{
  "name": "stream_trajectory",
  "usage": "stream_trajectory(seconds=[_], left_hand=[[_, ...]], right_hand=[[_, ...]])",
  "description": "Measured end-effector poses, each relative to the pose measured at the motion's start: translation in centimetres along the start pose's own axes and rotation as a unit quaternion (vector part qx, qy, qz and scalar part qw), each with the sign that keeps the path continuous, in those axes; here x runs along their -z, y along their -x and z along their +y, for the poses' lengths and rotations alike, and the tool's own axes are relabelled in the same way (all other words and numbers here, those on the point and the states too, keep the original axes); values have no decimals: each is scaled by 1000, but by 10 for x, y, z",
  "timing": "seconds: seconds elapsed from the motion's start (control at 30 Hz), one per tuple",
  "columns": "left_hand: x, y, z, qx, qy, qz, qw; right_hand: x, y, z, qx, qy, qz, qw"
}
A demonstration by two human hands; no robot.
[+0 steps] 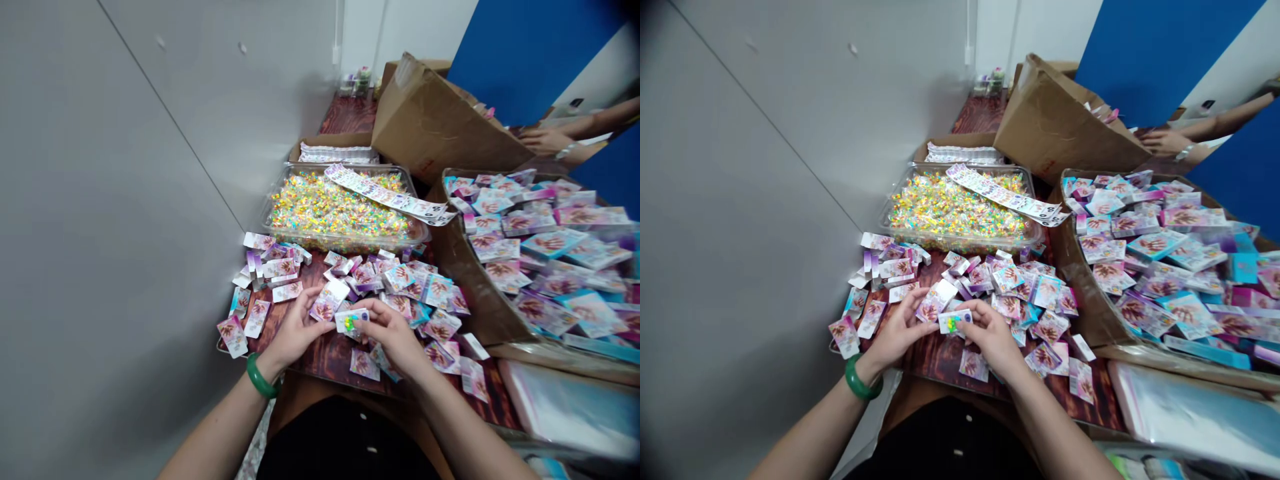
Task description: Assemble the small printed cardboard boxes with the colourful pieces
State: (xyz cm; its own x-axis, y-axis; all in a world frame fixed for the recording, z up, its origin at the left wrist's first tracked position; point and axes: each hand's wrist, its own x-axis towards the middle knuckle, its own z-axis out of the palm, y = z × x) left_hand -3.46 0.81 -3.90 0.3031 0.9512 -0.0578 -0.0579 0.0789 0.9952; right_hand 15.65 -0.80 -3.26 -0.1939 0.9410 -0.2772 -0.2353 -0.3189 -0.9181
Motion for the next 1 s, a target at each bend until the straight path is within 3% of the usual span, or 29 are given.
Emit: stream_trajectory(seconds=[0.2, 0.3, 0.4, 0.5, 0.67, 0.9, 1.0], left_hand=[[0, 2, -3, 90, 78, -24, 993], [-3, 2, -7, 123, 144, 14, 982], [-6, 3, -8, 132, 163, 42, 977], [-9, 3, -6, 120, 131, 11, 984], [-11, 0, -4, 120, 127, -2, 985], [-12, -2, -10, 171, 213, -4, 962], [-15, -1, -10, 187, 236, 3, 954]], right_hand=[[10, -4, -19, 86, 66, 108, 988], [11, -8, -19, 114, 143, 145, 972], [10, -9, -14, 109, 190, 131, 967], [6, -10, -11, 81, 161, 98, 979], [1, -14, -8, 101, 99, 165, 976], [9, -17, -9, 22, 90, 92, 991], [6, -17, -6, 42, 125, 101, 986]])
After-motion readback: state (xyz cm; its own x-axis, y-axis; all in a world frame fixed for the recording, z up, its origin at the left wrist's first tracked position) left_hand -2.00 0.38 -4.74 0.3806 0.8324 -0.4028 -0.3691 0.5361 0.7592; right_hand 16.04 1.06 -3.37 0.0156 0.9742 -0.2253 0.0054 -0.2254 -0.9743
